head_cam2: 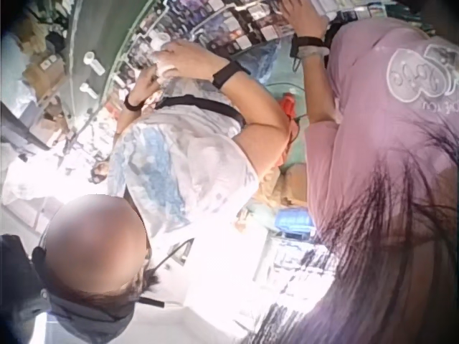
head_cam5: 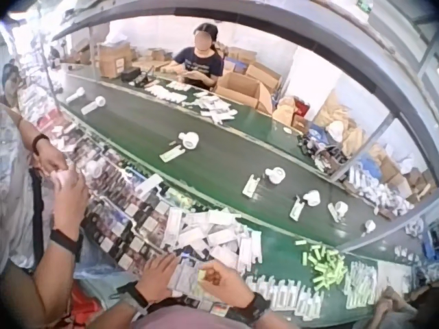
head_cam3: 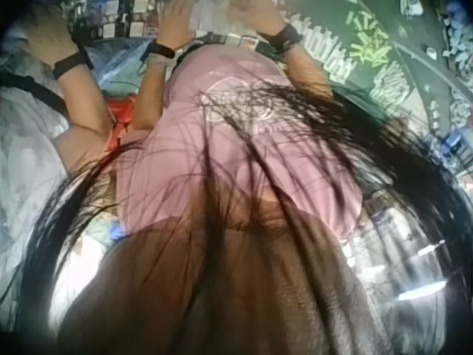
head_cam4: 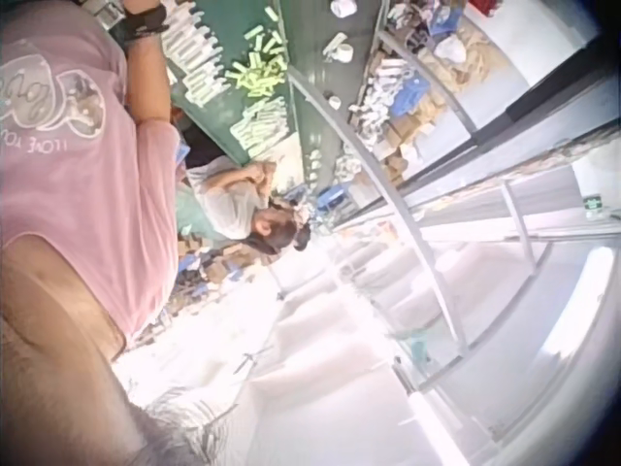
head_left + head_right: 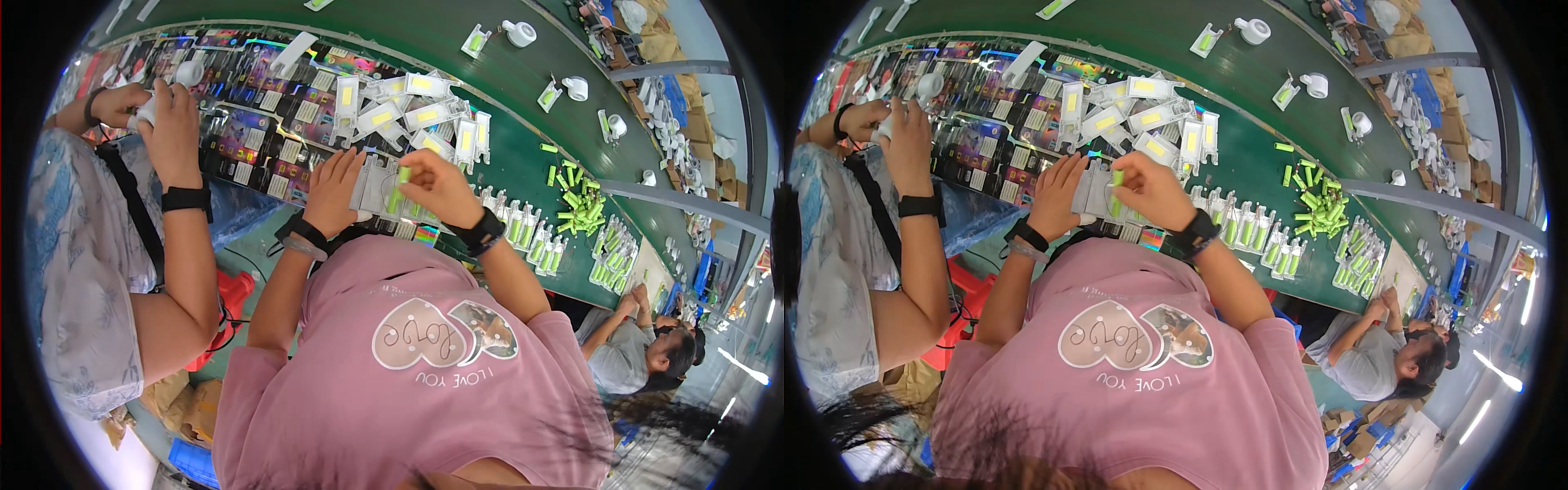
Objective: Manually assemble and sort electronic product components on an assembly line.
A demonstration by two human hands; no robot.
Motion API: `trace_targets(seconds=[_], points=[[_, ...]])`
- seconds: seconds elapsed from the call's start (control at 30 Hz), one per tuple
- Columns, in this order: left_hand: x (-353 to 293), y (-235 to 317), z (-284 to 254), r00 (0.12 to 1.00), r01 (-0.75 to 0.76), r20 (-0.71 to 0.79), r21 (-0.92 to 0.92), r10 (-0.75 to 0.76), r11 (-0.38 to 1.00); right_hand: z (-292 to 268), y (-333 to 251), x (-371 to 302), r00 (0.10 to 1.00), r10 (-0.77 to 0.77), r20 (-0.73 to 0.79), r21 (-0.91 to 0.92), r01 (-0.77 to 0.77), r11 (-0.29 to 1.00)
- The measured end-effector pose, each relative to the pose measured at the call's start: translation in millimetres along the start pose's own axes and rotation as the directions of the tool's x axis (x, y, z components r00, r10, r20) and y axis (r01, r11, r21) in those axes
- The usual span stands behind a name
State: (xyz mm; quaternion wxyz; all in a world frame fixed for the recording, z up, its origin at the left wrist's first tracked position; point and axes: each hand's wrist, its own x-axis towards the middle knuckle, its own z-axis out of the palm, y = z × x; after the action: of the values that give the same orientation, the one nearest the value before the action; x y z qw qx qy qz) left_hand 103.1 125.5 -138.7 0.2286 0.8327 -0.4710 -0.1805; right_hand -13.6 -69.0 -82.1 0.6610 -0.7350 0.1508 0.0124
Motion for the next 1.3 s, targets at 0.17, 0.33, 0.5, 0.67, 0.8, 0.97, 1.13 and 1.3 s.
trace_targets(seconds=[0.17,0.33,0.5,0.67,0.8,0.97,1.13,1.3], points=[[3,-5,5,1.0,-0.011,0.006,0.01,0.011,1.0,35,19,30,0.989,0.127,0.076,-0.106,-0.119,0.987],[6,-8,7,0.998,-0.03,0.049,0.025,0.029,0.999,45,35,46,0.985,0.175,0.001,-0.363,-0.163,0.917],[5,-9,6,0.998,-0.047,0.04,0.063,0.045,0.997,46,44,48,0.982,0.187,0.014,-0.571,-0.145,0.808],[4,-12,10,0.999,-0.044,0.023,0.029,0.043,0.999,50,54,43,0.99,0.136,-0.033,-0.673,-0.122,0.729],[5,-17,12,0.997,-0.074,0.007,0.056,0.074,0.996,54,57,43,0.987,0.138,-0.089,-0.696,-0.16,0.7],[7,-17,7,0.996,-0.088,-0.002,0.036,0.088,0.995,58,41,40,0.987,0.144,-0.074,-0.714,-0.154,0.683],[9,-22,11,0.993,-0.107,-0.038,0.042,0.109,0.993,61,38,41,0.989,0.141,-0.052,-0.736,-0.134,0.664],[13,-19,9,0.985,-0.135,-0.097,0.077,0.142,0.988,57,58,44,0.999,0.026,-0.039,-0.66,-0.046,0.75]])
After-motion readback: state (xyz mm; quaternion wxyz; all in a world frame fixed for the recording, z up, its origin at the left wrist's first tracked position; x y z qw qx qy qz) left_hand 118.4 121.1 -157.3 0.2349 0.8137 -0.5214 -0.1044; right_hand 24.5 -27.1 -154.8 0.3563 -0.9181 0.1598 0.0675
